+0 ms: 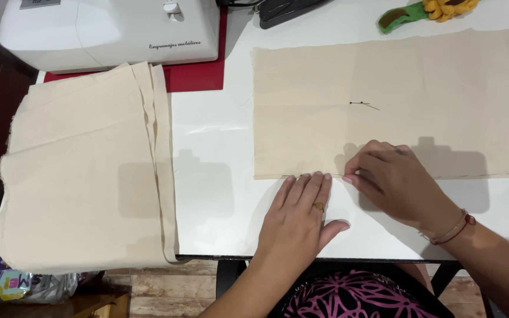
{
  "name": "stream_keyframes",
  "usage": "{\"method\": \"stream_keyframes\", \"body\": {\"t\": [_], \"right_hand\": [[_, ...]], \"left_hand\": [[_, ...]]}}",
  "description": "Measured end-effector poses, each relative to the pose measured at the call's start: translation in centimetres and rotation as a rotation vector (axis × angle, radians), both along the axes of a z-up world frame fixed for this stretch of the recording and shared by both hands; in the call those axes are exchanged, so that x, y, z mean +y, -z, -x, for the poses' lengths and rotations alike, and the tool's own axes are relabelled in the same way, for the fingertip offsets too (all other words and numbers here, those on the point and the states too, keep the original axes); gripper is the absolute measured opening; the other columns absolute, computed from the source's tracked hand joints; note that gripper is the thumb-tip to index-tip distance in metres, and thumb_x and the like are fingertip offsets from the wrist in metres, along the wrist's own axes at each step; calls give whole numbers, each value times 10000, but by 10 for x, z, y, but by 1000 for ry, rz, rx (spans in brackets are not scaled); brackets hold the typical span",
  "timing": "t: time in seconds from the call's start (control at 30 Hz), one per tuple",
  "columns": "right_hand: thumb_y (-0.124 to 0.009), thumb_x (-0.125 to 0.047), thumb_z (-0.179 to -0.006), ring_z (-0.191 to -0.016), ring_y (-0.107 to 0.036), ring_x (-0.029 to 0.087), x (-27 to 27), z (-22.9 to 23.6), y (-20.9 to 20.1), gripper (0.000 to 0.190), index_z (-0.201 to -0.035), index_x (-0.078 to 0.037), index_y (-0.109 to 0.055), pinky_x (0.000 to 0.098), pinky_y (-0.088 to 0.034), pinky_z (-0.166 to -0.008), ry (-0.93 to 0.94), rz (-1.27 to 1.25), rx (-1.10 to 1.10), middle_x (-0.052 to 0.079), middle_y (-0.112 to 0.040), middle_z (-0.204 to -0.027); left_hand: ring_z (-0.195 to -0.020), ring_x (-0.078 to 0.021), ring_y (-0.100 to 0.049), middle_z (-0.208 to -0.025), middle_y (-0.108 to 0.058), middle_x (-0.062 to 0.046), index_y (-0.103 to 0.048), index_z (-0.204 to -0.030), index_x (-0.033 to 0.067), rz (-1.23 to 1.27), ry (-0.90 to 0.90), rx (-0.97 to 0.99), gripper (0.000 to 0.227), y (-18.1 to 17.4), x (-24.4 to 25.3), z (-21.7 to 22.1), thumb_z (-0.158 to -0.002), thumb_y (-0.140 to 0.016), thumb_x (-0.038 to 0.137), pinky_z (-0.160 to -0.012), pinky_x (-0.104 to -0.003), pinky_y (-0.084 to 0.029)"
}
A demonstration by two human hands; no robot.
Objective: The person folds the edge of a beige fabric piece and secures it with pins. They repeat this process for multiple fabric pieces, picking up pins from a sunflower-shaped holder and placing them along the folded edges.
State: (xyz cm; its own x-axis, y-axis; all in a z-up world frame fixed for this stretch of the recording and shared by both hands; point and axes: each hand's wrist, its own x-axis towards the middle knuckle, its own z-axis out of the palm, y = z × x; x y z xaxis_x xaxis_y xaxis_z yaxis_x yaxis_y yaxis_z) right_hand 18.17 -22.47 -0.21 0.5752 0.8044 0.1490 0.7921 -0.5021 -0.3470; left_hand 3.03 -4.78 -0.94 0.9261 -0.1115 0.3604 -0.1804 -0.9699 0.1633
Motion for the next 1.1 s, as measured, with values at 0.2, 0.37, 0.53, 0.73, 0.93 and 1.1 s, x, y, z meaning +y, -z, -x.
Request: {"method": "stream_keyframes", "body": {"t": [0.2, 0.37, 0.53, 0.73, 0.93, 1.1], "right_hand": [[-601, -428, -968, -902, -672, 128, 10, -10, -20, 271, -885, -203, -726, 409, -448, -899, 136, 283, 194, -94, -735, -897], [-720, -525, -889, -705, -635, 74, 7, -20, -15, 296, -766, -256, -728, 352, -409, -945, 162, 314, 160, -151, -653, -756], [-705, -460, -889, -768, -675, 96, -15, -21, -12, 208, -879, -253, -729, 387, -429, -932, 111, 232, 157, -125, -703, -830], [-651, -421, -935, -769, -675, 109, -28, -22, -10, 202, -876, -239, -715, 376, -455, -869, 135, 209, 121, -125, -712, -845], [-739, -540, -854, -697, -665, 67, -25, -29, -14, 281, -790, -266, -749, 367, -439, -935, 218, 264, 177, -175, -718, -773], [-768, -534, -831, -718, -657, 63, -37, -32, -2, 247, -815, -287, -762, 344, -373, -998, 234, 236, 202, -170, -690, -782]], "left_hand": [[-1244, -286, -557, -1320, -629, -107, -545, -1451, 0, -33, -50, -26, 817, 0, -8, -4, -974, -493, 661, -1156, -483, -405], [-1178, -322, -571, -1280, -606, -138, -546, -1463, 91, -97, -95, -21, 823, 3, -16, -8, -950, -469, 730, -1101, -479, -412], [-1094, -329, -563, -1206, -592, -116, -535, -1499, 170, -150, -108, -11, 840, -1, -19, -12, -925, -439, 776, -1066, -481, -417], [-1205, -349, -531, -1253, -579, -121, -570, -1444, 59, -148, -82, 8, 865, -6, -27, -12, -941, -420, 747, -1199, -516, -346], [-1217, -329, -535, -1264, -593, -140, -535, -1432, -61, -108, -5, -1, 936, -9, -30, -16, -947, -423, 732, -1178, -513, -380], [-1116, -379, -564, -1239, -596, -145, -499, -1489, 93, -99, -2, -29, 902, -5, -35, -22, -911, -440, 782, -1099, -535, -415]]}}
